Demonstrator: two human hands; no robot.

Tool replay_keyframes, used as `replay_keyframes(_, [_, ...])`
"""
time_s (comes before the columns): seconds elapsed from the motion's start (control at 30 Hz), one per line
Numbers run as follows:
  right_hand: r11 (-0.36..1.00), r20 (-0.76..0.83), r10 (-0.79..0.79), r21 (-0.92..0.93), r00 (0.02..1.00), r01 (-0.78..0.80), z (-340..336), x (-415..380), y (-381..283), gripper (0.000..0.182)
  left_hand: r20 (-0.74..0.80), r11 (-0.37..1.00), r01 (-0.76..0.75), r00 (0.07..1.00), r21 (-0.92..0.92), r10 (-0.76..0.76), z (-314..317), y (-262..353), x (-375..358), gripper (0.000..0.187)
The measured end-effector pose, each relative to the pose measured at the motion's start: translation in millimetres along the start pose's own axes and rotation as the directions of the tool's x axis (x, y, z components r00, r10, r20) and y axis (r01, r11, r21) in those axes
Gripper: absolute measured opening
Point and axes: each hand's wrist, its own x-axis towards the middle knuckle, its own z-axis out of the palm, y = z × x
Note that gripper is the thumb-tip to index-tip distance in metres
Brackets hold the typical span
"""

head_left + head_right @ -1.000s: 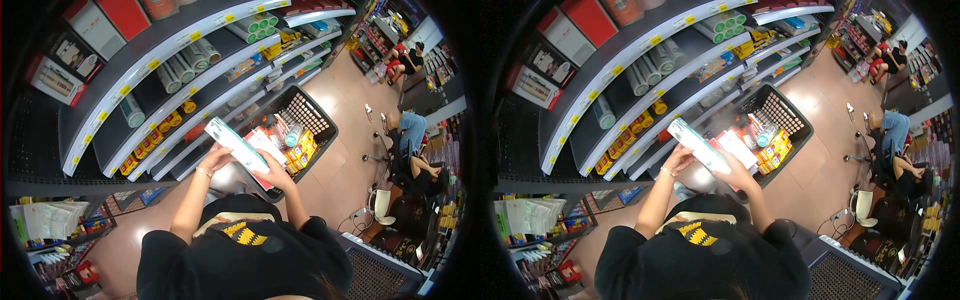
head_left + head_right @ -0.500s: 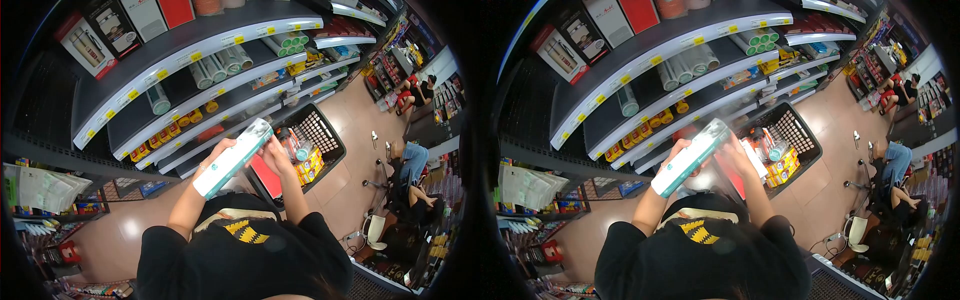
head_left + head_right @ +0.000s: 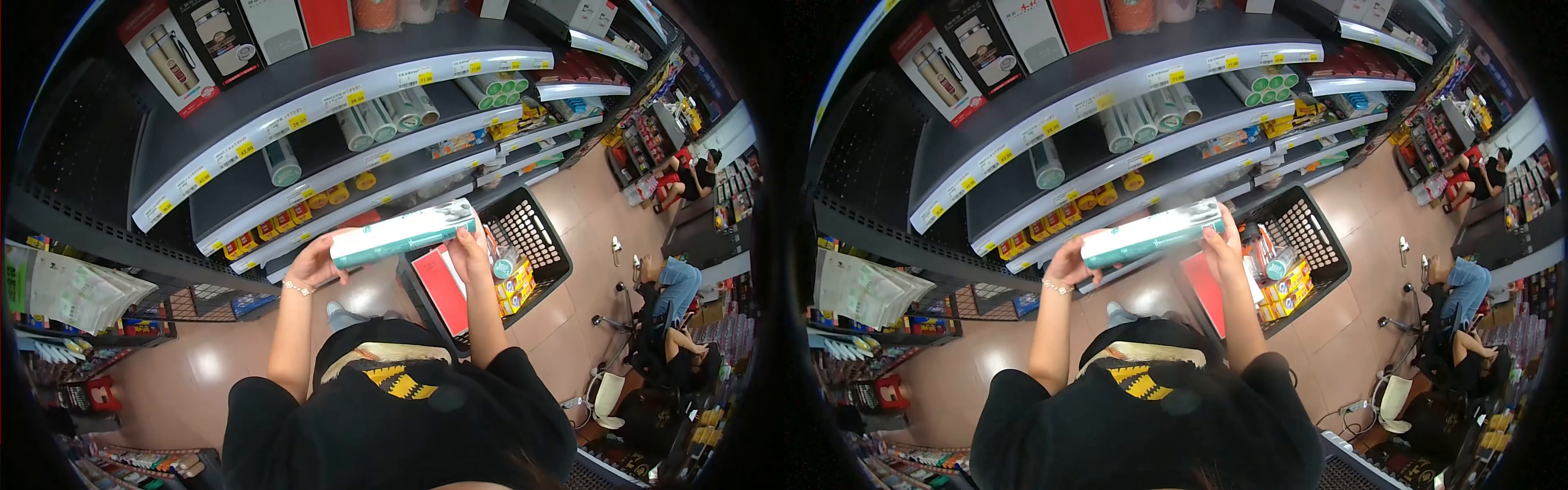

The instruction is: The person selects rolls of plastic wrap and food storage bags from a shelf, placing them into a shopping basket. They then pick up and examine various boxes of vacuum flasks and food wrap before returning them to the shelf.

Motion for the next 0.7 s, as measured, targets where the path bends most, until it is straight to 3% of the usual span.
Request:
replay_keyframes(0.1, [1.0,0.016,0.024,0.013,1.0,-0.024,-4,1,5,0.06,-0.091,0.957,-0.007,0.995,0.291,0.035,7,15,-3,0.055])
replay_keyframes(0.33, [0.998,0.033,0.063,0.021,0.997,-0.064,-11,1,13,0.057,-0.136,0.891,-0.07,0.98,0.449,0.146,7,14,-1,0.05])
replay_keyframes(0.5, [0.993,-0.063,0.106,-0.036,0.992,-0.108,-16,-3,18,0.049,-0.224,0.873,-0.039,0.96,0.487,0.167,-4,9,1,0.045])
replay_keyframes(0.6, [0.976,-0.062,0.097,-0.19,0.993,-0.107,-25,-3,22,0.043,-0.253,0.851,-0.015,0.952,0.525,0.173,-3,9,2,0.042])
replay_keyframes(0.7, [0.972,-0.117,0.131,-0.18,0.984,-0.151,-24,-5,22,0.041,-0.248,0.84,-0.036,0.948,0.541,0.2,-2,8,3,0.042])
